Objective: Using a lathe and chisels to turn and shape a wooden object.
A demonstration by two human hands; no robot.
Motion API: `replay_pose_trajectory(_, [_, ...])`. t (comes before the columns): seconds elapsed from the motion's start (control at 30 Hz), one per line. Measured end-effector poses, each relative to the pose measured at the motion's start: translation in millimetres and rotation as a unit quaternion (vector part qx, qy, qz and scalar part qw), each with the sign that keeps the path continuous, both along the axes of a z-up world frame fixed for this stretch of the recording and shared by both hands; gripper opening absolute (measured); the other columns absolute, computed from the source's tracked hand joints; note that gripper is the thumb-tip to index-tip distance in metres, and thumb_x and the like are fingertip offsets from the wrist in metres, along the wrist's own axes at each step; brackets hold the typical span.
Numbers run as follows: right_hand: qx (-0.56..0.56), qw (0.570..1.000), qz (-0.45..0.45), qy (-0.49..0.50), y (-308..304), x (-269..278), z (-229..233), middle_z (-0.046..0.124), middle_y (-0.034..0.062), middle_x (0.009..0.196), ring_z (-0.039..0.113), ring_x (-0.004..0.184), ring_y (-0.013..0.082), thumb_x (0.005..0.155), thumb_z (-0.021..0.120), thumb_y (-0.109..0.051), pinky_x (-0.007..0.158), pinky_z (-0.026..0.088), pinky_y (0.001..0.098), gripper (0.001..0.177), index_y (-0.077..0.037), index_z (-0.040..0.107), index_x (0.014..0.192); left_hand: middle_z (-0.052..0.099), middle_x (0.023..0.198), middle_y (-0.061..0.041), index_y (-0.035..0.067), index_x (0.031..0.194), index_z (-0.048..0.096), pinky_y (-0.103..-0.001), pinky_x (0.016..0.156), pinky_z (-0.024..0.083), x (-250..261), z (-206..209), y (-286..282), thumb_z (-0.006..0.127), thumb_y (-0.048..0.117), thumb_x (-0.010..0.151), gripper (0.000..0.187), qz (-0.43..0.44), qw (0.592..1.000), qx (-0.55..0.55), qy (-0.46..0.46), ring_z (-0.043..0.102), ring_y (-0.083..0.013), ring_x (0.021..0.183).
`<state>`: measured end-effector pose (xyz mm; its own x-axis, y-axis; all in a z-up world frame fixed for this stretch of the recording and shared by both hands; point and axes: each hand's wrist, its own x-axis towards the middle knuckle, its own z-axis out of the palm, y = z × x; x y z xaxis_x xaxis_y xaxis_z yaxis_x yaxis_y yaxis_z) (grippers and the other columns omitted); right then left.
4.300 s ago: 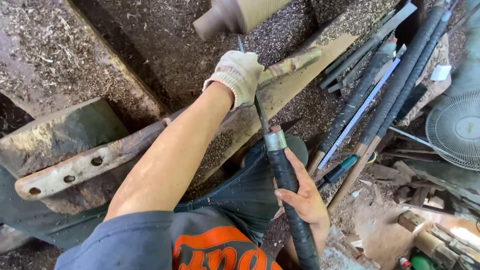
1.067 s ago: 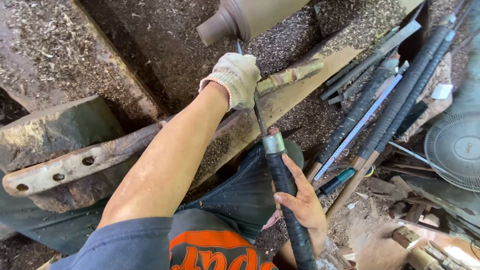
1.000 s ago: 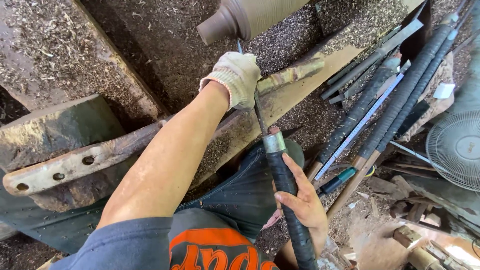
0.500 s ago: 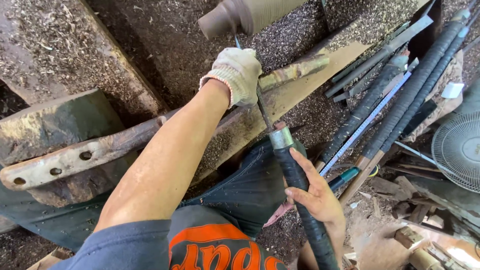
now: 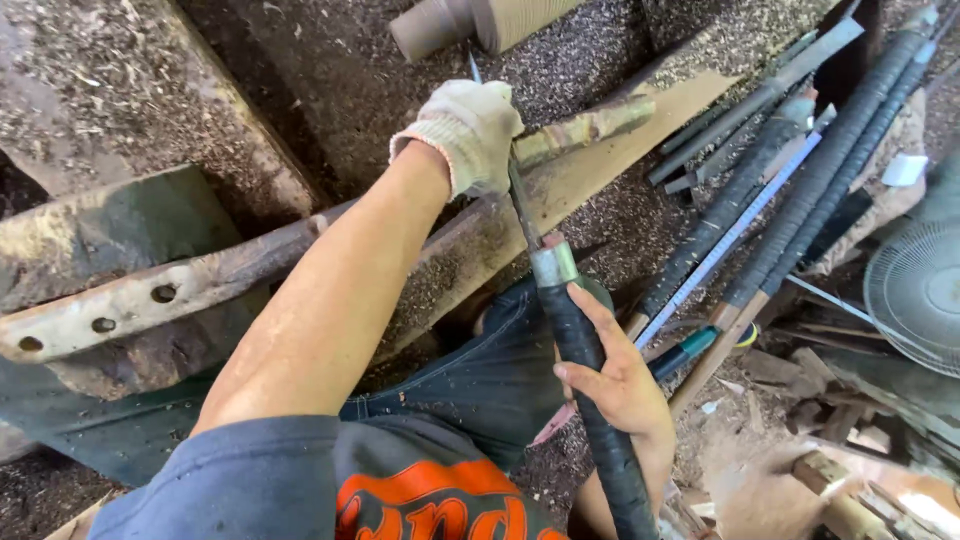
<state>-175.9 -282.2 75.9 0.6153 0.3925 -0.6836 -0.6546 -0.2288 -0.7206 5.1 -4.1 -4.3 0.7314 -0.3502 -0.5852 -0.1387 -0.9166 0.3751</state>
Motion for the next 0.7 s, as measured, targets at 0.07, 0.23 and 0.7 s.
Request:
replay_pose_trajectory(0.07, [-0.001, 1.000, -0.006, 0.004, 4.1, -2.3, 0.9, 0.061, 0.0084, 0.091, 0.060, 0.069, 0.0128, 0.083, 0.073, 0.004, 0.059, 0.055, 0.0279, 0.093, -0.011, 0.029, 0.163, 0.070, 0.105, -0.017, 0.009, 0.100, 0.077, -0.042, 0.078, 0.059, -1.2, 2.4, -0.3, 0.083, 0.030, 0.071, 0.036, -0.015, 1.000, -0.005, -0.016, 0.073, -0.0333, 0.092])
replay_pose_trajectory(0.23, [0.033, 0.999, -0.029, -0.010, 6.8, -15.6, -3.5, 0.062, 0.0090, 0.098, 0.060, 0.073, 0.0127, 0.086, 0.072, 0.005, 0.065, 0.053, 0.0266, 0.091, -0.011, 0.027, 0.164, 0.070, 0.107, -0.017, 0.008, 0.098, 0.079, -0.042, 0.081, 0.058, -0.5, 5.8, 2.5, 0.081, 0.029, 0.074, 0.032, -0.029, 0.999, -0.012, -0.016, 0.072, -0.0329, 0.095])
replay_pose_trajectory(0.7, [0.026, 0.999, -0.011, 0.025, -9.5, -0.9, -6.0, 0.061, 0.0095, 0.100, 0.061, 0.070, 0.0124, 0.084, 0.070, 0.005, 0.060, 0.056, 0.0280, 0.090, -0.010, 0.027, 0.162, 0.072, 0.099, -0.017, 0.011, 0.092, 0.081, -0.043, 0.077, 0.059, -3.5, -3.3, 1.6, 0.080, 0.028, 0.069, 0.028, -0.016, 0.999, -0.016, -0.046, 0.073, -0.0342, 0.090])
